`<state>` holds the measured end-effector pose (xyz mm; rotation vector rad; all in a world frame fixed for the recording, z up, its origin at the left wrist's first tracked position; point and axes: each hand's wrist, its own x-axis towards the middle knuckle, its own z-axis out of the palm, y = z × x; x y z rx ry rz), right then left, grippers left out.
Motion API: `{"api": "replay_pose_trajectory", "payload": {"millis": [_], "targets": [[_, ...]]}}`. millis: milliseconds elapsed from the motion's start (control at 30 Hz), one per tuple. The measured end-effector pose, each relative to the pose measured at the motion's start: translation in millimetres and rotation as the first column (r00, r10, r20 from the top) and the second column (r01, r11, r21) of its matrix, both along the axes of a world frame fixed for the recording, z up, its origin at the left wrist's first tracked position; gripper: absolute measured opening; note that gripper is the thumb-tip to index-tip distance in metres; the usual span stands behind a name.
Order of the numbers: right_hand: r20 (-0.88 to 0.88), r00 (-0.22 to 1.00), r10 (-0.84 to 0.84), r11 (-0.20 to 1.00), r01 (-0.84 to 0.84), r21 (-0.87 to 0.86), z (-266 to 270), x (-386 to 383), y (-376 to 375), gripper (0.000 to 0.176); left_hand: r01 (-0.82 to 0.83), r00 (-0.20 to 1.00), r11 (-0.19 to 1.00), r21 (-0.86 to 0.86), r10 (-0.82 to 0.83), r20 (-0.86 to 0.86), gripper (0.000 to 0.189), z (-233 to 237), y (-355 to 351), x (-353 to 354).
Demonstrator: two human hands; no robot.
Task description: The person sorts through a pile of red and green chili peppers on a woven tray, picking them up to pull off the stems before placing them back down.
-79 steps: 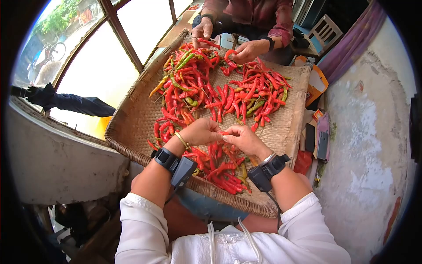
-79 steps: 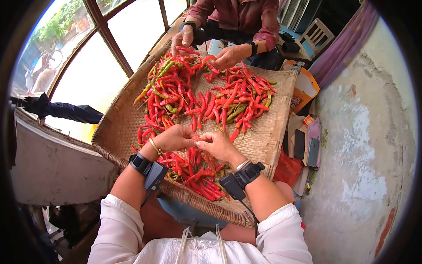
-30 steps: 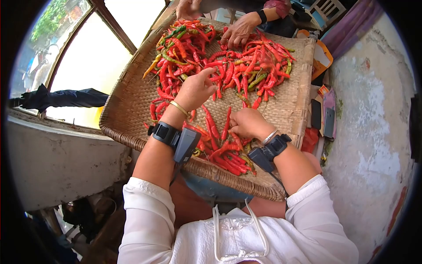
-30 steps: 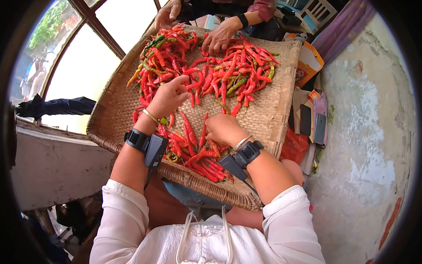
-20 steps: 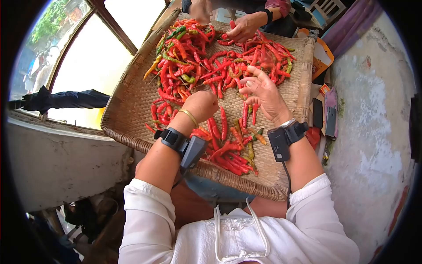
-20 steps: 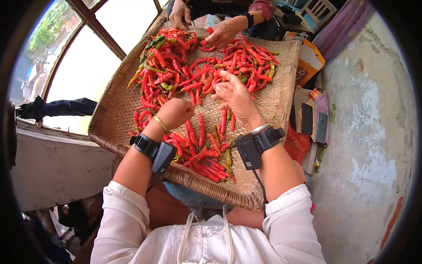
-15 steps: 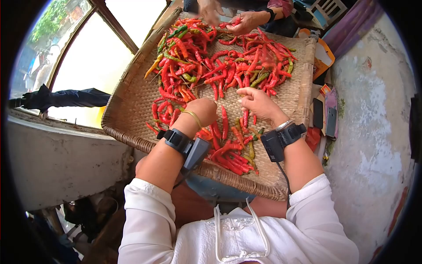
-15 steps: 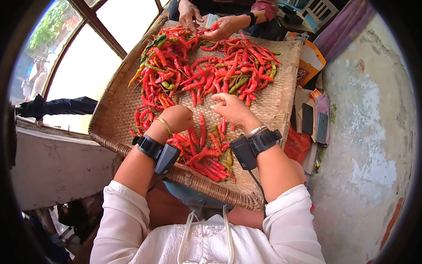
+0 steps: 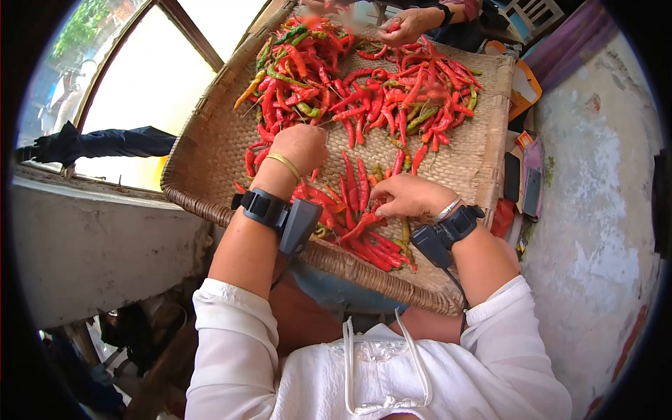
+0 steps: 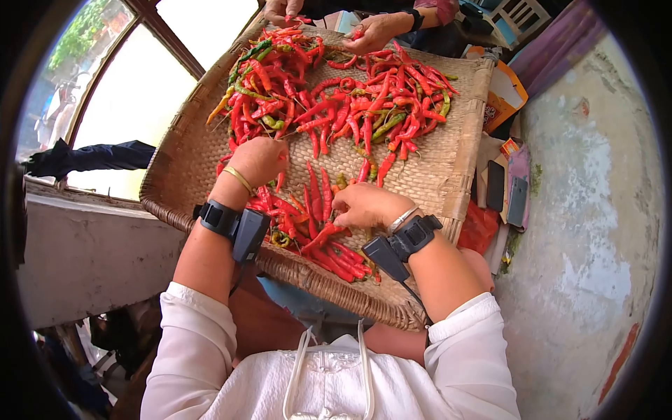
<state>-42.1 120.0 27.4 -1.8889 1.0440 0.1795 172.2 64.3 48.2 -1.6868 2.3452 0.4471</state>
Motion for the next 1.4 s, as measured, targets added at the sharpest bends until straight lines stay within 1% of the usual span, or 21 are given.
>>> {"api": "replay_pose_trajectory", "payload": {"millis": [67, 133, 200, 267, 300, 333, 400, 467, 533, 600, 667, 700, 733, 800, 867, 933, 1000, 1033, 1167, 1267, 1400], "targets": [[0.04, 0.999, 0.009, 0.997, -0.012, 0.076, 14, 4, 5, 0.028, -0.093, 0.995, 0.983, -0.16, 0.088, -0.04, 0.021, -11, -5, 31], [0.06, 0.993, 0.103, 0.897, -0.119, 0.425, 16, 15, 15, 0.026, -0.167, 0.976, 0.975, -0.147, 0.185, 0.112, 0.022, 0, -4, 46], [0.052, 0.983, 0.177, 0.869, -0.18, 0.461, 11, 24, 28, 0.026, -0.211, 0.964, 0.975, -0.067, 0.219, 0.154, 0.026, -4, -4, 63], [0.185, 0.891, 0.414, 0.881, -0.443, 0.165, -17, 29, 39, 0.026, -0.099, 0.981, 0.957, -0.272, 0.141, 0.137, 0.027, -15, 1, 77], [0.107, 0.909, 0.403, 0.882, -0.416, 0.221, -11, 31, 39, 0.033, -0.115, 0.988, 0.988, -0.102, 0.125, 0.094, 0.026, -16, -2, 80], [0.108, 0.909, 0.401, 0.883, -0.416, 0.22, -7, 31, 39, 0.033, -0.114, 0.988, 0.988, -0.102, 0.123, 0.096, 0.026, -21, -2, 81], [0.059, 0.951, 0.304, 0.951, -0.306, 0.037, -1, 30, 35, 0.041, 0.032, 0.999, 0.998, 0.06, -0.031, -0.021, 0.033, -29, -1, 82], [0.023, 0.972, 0.233, 0.972, -0.233, -0.021, 1, 29, 29, 0.044, 0.055, 0.998, 0.996, 0.077, -0.053, -0.023, 0.035, -28, 0, 76], [-0.01, 0.987, 0.16, 0.984, -0.16, -0.082, -2, 26, 22, 0.047, 0.164, 0.977, 0.984, 0.064, -0.154, -0.145, 0.033, -20, 6, 67], [0.014, 0.997, 0.069, 0.962, -0.063, -0.265, -10, 23, 17, 0.036, 0.172, 0.982, 0.984, 0.045, -0.167, -0.086, 0.03, -16, 10, 58], [0.017, 1.0, 0.021, 0.96, -0.015, -0.279, -8, 21, 15, 0.035, 0.21, 0.89, 0.945, 0.252, -0.078, -0.45, 0.034, -10, 12, 51], [0.002, 1.0, 0.007, 0.942, -0.006, -0.335, -7, 20, 13, 0.034, 0.204, 0.859, 0.929, 0.309, -0.018, -0.511, 0.029, -11, 14, 50], [-0.012, 1.0, -0.007, 0.921, 0.001, -0.391, -6, 18, 11, 0.033, 0.2, 0.859, 0.93, 0.308, -0.016, -0.511, 0.029, -11, 14, 49], [0.002, 1.0, 0.008, 0.913, -0.006, -0.409, -1, 16, 7, 0.029, 0.191, 0.941, 0.978, 0.089, -0.156, -0.299, 0.023, -12, 12, 48], [0.002, 1.0, 0.002, 0.936, -0.001, -0.353, 4, 14, 3, 0.024, 0.17, 0.946, 0.983, 0.075, -0.141, -0.292, 0.022, -23, 11, 49], [0.072, 0.997, -0.004, 0.896, 0.036, -0.442, -1, 11, 3, 0.022, 0.152, 0.95, 0.987, 0.06, -0.129, -0.286, 0.021, -23, 11, 42], [0.057, 0.998, -0.017, 0.909, 0.039, -0.416, 0, 10, 3, 0.022, 0.222, 0.967, 0.959, 0.175, -0.194, -0.163, 0.024, -23, 14, 25], [0.059, 0.998, -0.014, 0.907, 0.038, -0.42, -2, 9, 3, 0.022, 0.246, 0.967, 0.955, 0.166, -0.23, -0.106, 0.025, -25, 15, 18], [0.049, 0.999, 0.019, 0.911, 0.003, -0.413, 0, 9, 3, 0.021, 0.377, 0.912, 0.914, 0.153, -0.336, -0.237, 0.023, -35, 18, 6], [0.071, 0.997, -0.006, 0.925, 0.033, -0.379, 3, 5, 4, 0.021, 0.393, 0.893, 0.91, 0.134, -0.342, -0.294, 0.024, -35, 24, 1], [0.063, 0.998, -0.014, 0.941, 0.034, -0.336, 6, 3, 3, 0.021, 0.341, 0.927, 0.922, 0.185, -0.298, -0.226, 0.024, -31, 20, -1]]}}
